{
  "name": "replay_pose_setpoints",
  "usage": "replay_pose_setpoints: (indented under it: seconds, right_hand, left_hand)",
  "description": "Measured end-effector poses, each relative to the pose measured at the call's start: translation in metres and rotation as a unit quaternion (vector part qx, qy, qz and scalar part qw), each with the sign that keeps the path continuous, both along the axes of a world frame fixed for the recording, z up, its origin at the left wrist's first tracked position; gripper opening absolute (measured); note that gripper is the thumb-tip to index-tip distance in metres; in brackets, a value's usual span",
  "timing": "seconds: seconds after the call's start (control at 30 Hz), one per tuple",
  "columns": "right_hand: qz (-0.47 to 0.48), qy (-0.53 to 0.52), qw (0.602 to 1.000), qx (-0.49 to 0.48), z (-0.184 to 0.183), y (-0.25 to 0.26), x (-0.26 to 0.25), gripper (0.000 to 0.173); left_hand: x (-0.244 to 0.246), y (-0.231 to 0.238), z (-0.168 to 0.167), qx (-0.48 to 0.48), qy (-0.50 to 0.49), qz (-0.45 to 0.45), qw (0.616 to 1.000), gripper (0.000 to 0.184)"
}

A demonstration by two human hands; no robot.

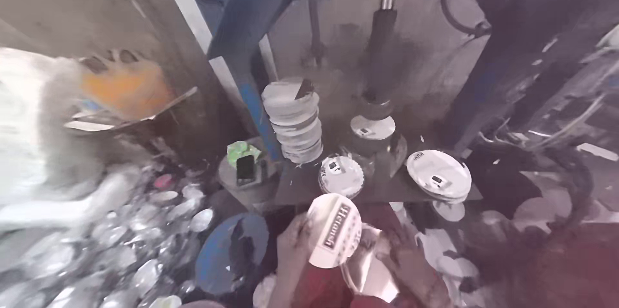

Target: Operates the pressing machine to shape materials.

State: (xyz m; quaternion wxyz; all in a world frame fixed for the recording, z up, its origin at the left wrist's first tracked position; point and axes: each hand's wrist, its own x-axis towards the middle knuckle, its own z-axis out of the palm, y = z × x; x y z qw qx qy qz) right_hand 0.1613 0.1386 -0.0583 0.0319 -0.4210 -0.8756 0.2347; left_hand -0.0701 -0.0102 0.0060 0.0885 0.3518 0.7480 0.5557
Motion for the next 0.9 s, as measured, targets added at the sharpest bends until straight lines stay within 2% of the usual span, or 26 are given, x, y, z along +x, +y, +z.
replay_pose_setpoints:
  seconds: [0.03, 0.07, 0.2, 0.27, 0.33, 0.37, 0.43, 0.47, 0.5, 0.57, 0.63, 0.67, 0.77, 0.8, 0.83, 0.9]
  right_hand:
    - [-0.007, 0.009, 0.999, 0.030, -0.006, 0.000, 0.001, 0.077]
    - [-0.018, 0.061, 0.995, 0.081, -0.013, -0.001, 0.001, 0.069]
    - [-0.048, 0.241, 0.968, 0.051, 0.003, -0.011, 0.002, 0.037]
    - [-0.052, 0.360, 0.931, 0.025, 0.001, -0.014, 0.001, 0.036]
    - [-0.089, 0.475, 0.875, -0.023, 0.000, -0.015, -0.002, 0.033]
    - [-0.115, 0.527, 0.841, -0.039, 0.002, -0.016, -0.004, 0.034]
    - [-0.164, 0.608, 0.777, -0.013, 0.006, -0.012, -0.006, 0.029]
    - [-0.180, 0.629, 0.756, 0.011, 0.007, -0.008, -0.005, 0.032]
    - [-0.179, 0.634, 0.752, 0.025, 0.009, -0.006, -0.004, 0.033]
    - [-0.146, 0.610, 0.779, 0.006, 0.015, -0.008, -0.001, 0.036]
    - [-0.076, 0.564, 0.817, -0.093, 0.025, -0.024, -0.002, 0.031]
    - [-0.044, 0.543, 0.827, -0.143, 0.031, -0.032, -0.004, 0.032]
    - [0.006, 0.541, 0.806, -0.240, 0.031, -0.041, -0.015, 0.034]
    - [-0.009, 0.522, 0.817, -0.245, 0.032, -0.039, -0.015, 0.032]
    - [-0.029, 0.476, 0.854, -0.208, 0.034, -0.035, -0.012, 0.035]
    - [-0.045, 0.308, 0.949, -0.058, 0.015, -0.022, -0.002, 0.044]
  left_hand:
    - [-0.009, -0.006, 0.005, -0.013, 0.016, 0.013, 1.000, 0.028]
    - [-0.017, -0.011, 0.008, -0.018, 0.036, 0.021, 0.999, 0.028]
    - [-0.032, -0.025, 0.005, -0.001, 0.057, 0.020, 0.998, 0.025]
    - [-0.028, -0.026, 0.006, -0.016, 0.035, -0.003, 0.999, 0.025]
    - [-0.025, -0.023, -0.002, -0.004, 0.007, -0.053, 0.999, 0.027]
    - [-0.023, -0.020, -0.007, 0.022, -0.013, -0.074, 0.997, 0.027]
    - [-0.018, -0.014, -0.010, 0.103, -0.081, -0.086, 0.988, 0.020]
    - [-0.015, -0.012, -0.008, 0.141, -0.125, -0.089, 0.978, 0.016]
    - [-0.012, -0.012, -0.005, 0.175, -0.178, -0.096, 0.963, 0.014]
    - [-0.001, -0.009, -0.003, 0.214, -0.269, -0.124, 0.931, 0.017]
    - [0.012, -0.005, -0.014, 0.196, -0.270, -0.156, 0.930, 0.014]
    - [0.018, -0.003, -0.023, 0.183, -0.256, -0.182, 0.931, 0.021]
    - [0.037, 0.007, -0.025, 0.159, -0.250, -0.210, 0.932, 0.034]
    - [0.039, 0.008, -0.022, 0.155, -0.232, -0.210, 0.937, 0.038]
    - [0.036, 0.007, -0.019, 0.150, -0.201, -0.209, 0.945, 0.040]
    - [0.022, 0.001, -0.014, 0.152, -0.144, -0.169, 0.963, 0.038]
